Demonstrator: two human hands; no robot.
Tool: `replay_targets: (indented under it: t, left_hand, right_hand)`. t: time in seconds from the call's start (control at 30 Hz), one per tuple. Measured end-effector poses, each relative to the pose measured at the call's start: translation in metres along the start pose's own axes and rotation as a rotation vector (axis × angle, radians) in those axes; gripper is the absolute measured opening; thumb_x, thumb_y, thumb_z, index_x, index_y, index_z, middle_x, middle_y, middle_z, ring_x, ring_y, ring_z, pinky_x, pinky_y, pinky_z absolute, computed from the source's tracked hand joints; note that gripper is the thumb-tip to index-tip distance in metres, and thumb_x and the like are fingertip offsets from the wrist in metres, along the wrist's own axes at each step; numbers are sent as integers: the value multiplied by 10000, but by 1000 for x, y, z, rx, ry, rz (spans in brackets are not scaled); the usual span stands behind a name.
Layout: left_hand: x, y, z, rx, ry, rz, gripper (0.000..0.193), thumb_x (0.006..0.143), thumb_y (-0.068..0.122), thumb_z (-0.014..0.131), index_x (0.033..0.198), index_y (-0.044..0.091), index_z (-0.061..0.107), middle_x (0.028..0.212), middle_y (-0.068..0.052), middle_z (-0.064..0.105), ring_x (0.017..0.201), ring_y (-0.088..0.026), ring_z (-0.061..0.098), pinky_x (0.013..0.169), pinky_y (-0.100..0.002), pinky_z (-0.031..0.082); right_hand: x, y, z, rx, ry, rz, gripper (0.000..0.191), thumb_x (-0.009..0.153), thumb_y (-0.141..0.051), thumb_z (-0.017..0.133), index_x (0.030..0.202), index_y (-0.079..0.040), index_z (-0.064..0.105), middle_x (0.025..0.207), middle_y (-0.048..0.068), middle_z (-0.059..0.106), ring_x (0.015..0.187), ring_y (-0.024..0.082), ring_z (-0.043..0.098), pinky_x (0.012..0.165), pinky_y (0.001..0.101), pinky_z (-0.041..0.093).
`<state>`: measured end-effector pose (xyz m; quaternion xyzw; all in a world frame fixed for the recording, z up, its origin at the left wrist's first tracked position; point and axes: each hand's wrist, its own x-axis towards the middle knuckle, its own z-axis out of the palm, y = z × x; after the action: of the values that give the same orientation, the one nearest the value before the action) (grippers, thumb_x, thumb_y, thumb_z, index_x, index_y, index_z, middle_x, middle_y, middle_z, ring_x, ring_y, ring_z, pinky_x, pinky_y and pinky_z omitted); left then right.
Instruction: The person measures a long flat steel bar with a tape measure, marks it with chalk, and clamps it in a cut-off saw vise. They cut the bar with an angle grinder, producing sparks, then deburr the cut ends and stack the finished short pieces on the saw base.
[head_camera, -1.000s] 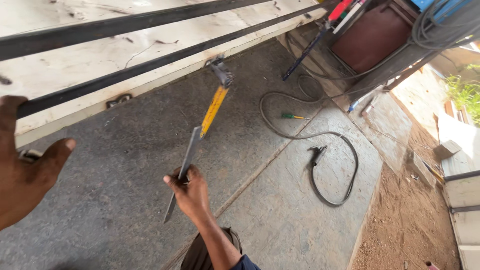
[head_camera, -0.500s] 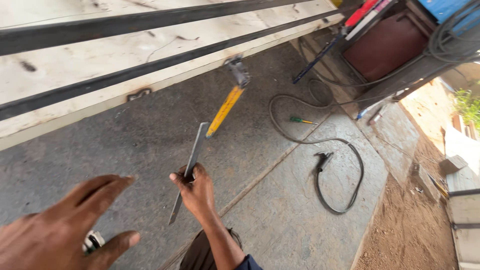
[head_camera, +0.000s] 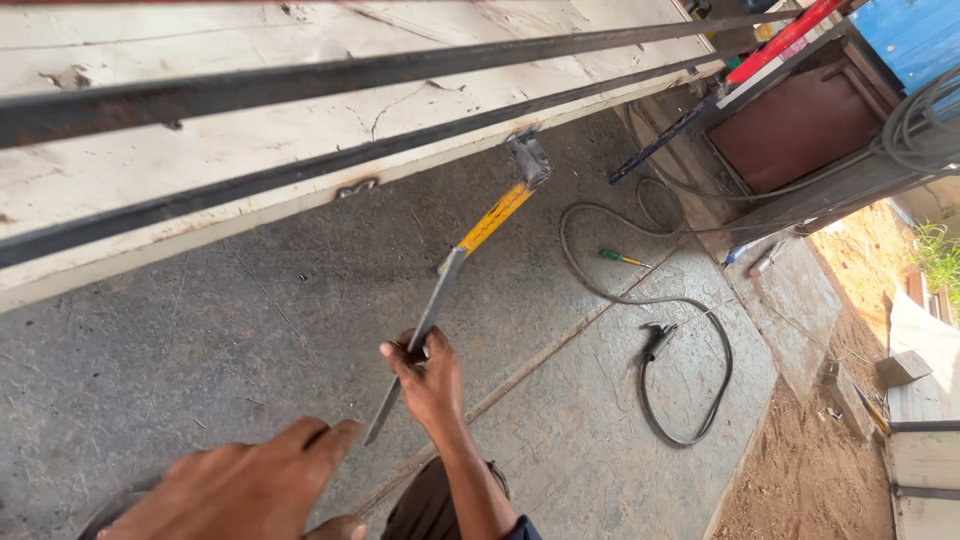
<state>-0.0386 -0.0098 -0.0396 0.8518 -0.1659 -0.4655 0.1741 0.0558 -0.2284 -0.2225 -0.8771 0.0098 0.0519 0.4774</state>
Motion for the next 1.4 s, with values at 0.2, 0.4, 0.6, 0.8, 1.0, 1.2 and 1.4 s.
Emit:
replay_targets:
  t: [0.2, 0.4, 0.6, 0.8, 1.0, 1.2, 1.4]
  left_hand:
    - [37, -11, 12, 121, 145, 207, 428, 1004, 236, 554, 1361, 6, 501, 1188, -240, 648, 1077, -418, 693, 882, -536, 590]
    - [97, -37, 11, 70, 172, 224, 279, 747, 226, 735, 919, 7, 747, 967, -239, 715, 987, -391, 716, 876, -483, 583]
    - [61, -63, -48, -90, 18, -194, 354, 691, 320, 808, 956, 87, 795, 958, -164, 771, 936, -294, 766, 854, -420, 606]
    - [-153, -92, -17, -512, 214, -390, 358, 724, 359, 804, 932, 68, 807, 896, -171, 765, 873, -295, 755, 823, -414, 596]
    - [-421, 14, 139, -845, 59, -805, 326, 792, 356, 775, 913, 57, 819, 854, -146, 755, 849, -293, 732, 803, -408, 582]
    - [-525, 179, 351, -1435, 116, -1176, 400, 810, 380, 816, 1002, 30, 799, 928, -166, 764, 892, -311, 762, 841, -439, 619]
    - [-546, 345, 454, -1863, 391, -1331, 521, 783, 428, 846, 1018, -35, 813, 959, -202, 794, 908, -345, 732, 858, -465, 599]
  right_hand:
    - [-25, -21, -32, 48, 96, 61, 304, 848, -310, 806, 967, -67, 667, 788, 52, 741, 722, 146, 713, 643, 319, 564]
    - [-68, -55, -58, 86, 301, 245, 246, 834, -200, 835, 898, -31, 669, 711, 82, 700, 684, 155, 627, 639, 300, 514]
    - [-88, -144, -77, 175, 332, 313, 283, 855, -201, 845, 893, -12, 637, 733, 50, 644, 687, 134, 590, 617, 301, 500]
    - [-136, -217, -201, -70, 399, 402, 296, 855, -288, 793, 969, -58, 646, 767, 72, 663, 660, 177, 597, 607, 340, 501]
    - [-164, -278, -355, -377, 17, 193, 324, 757, -246, 867, 870, -24, 660, 737, 110, 690, 647, 233, 645, 629, 408, 532]
    - [-217, -279, -413, -714, -726, 366, 317, 731, -252, 888, 822, -26, 686, 659, 72, 718, 598, 215, 709, 602, 381, 560]
    - [-224, -343, -387, -1039, -1007, 388, 277, 759, -213, 866, 846, -31, 675, 704, 110, 699, 619, 230, 691, 567, 403, 522]
